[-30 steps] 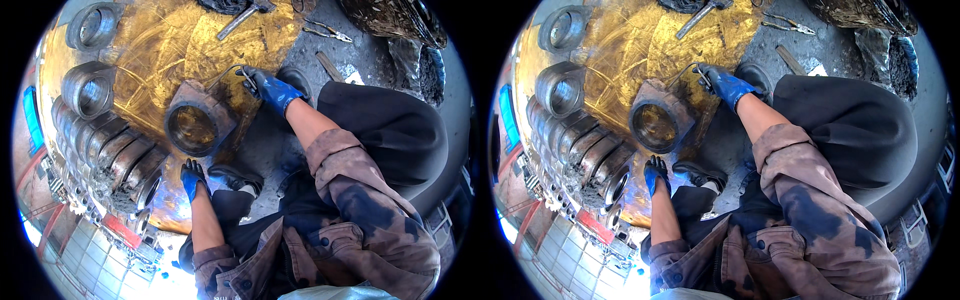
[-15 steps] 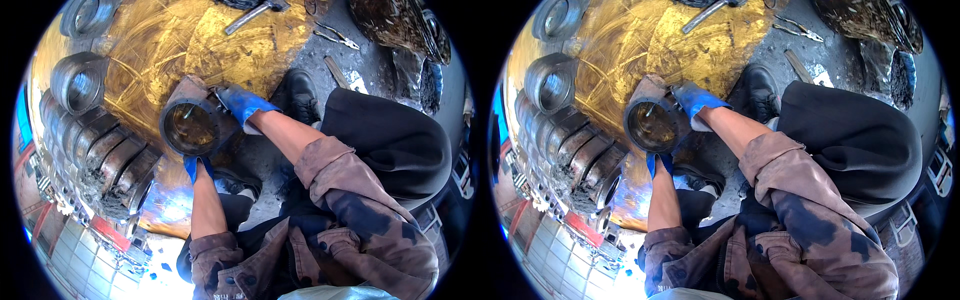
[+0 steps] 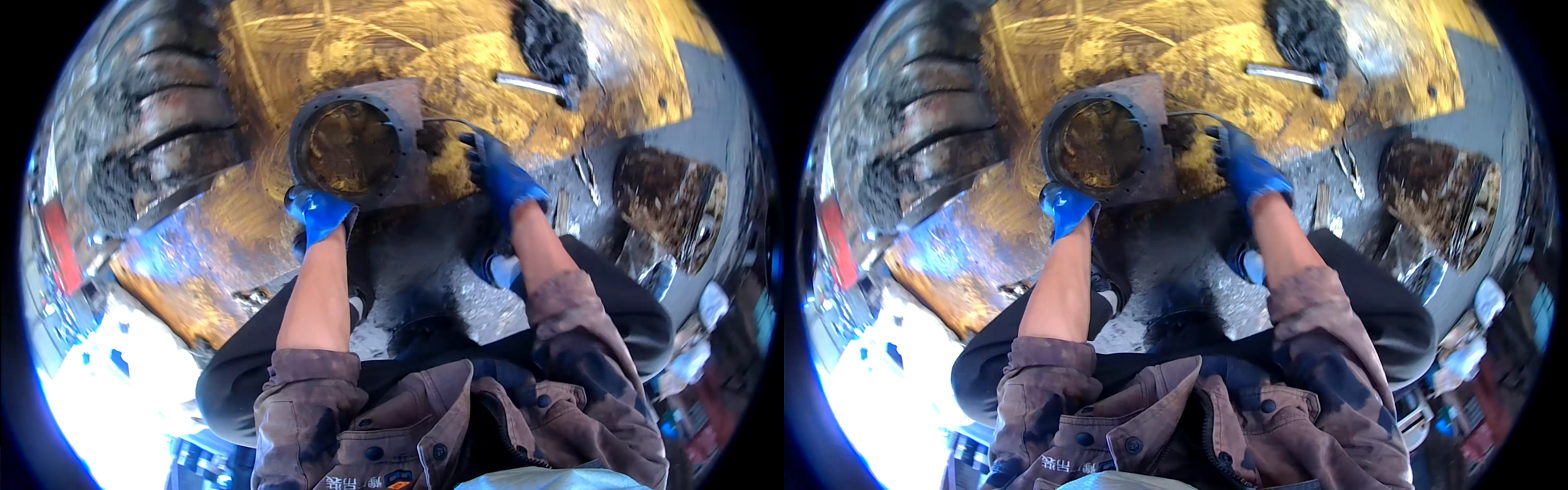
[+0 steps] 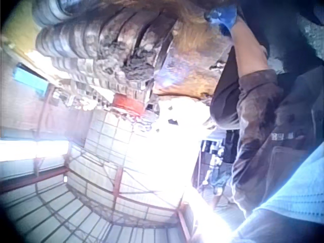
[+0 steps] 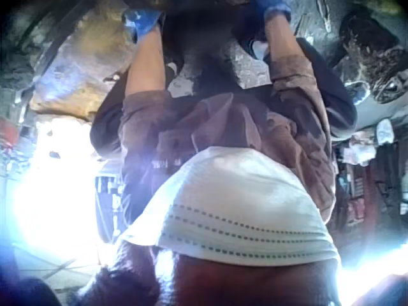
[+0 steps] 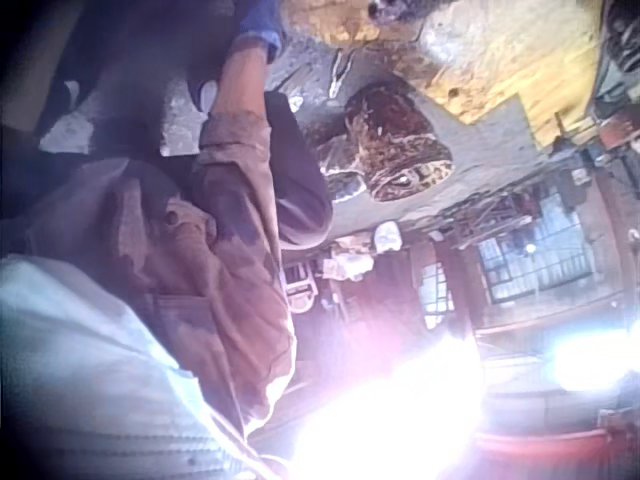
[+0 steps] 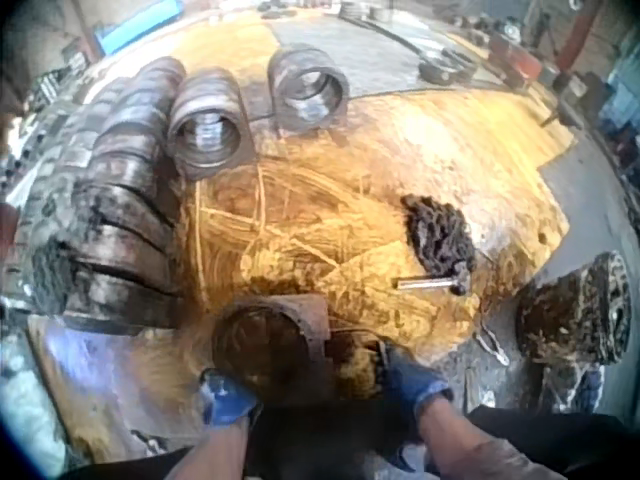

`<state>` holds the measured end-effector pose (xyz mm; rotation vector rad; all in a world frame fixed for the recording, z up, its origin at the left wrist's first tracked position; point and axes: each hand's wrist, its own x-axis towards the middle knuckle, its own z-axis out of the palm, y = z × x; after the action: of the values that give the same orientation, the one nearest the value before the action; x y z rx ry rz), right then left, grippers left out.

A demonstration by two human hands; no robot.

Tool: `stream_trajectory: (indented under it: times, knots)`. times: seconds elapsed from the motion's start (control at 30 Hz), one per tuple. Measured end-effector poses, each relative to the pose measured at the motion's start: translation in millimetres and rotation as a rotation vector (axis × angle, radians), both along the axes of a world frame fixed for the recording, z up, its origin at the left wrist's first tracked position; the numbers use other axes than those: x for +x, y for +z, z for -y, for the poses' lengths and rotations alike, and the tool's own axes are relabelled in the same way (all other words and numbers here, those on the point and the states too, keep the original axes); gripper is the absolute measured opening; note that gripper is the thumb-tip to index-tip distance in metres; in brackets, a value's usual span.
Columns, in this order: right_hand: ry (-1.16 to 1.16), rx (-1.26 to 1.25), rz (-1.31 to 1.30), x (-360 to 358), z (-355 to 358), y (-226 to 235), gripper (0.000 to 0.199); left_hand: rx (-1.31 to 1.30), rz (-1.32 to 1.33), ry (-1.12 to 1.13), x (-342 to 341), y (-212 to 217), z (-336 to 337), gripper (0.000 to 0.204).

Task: The person sits on the floor and uses a small metal tool to scrape and clean the interior of a cylindrical metal part. They repeatedly pick up the part, scrape the inside surface, and place it back down among other similar parts.

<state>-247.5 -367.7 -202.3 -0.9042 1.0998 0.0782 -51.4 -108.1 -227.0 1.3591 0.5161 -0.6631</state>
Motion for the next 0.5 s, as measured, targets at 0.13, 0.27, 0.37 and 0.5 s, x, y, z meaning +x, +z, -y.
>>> stream_trajectory:
  times: [0.13,0.27,0.37,0.5]
  knots:
    - [0.057,-0.268,-0.14,16.2,-23.0,21.8,0.039,-0.269,-0.283,0.295,0.3,1.5,9.6,0.046]
    - [0.25,-0.259,-0.206,4.7,-10.7,12.2,0.038,-0.383,-0.262,0.403,-0.1,-14.2,15.5,0.055]
    - [-0.119,0.254,-0.129,-13.5,21.5,-10.3,0.038,-0.458,-0.054,0.453,14.9,-64.5,-4.0,0.046]
    - [-0.081,0.094,-0.245,49.2,-37.3,47.3,0.04,0.351,0.143,0.353,4.6,-123.3,-24.4,0.037]
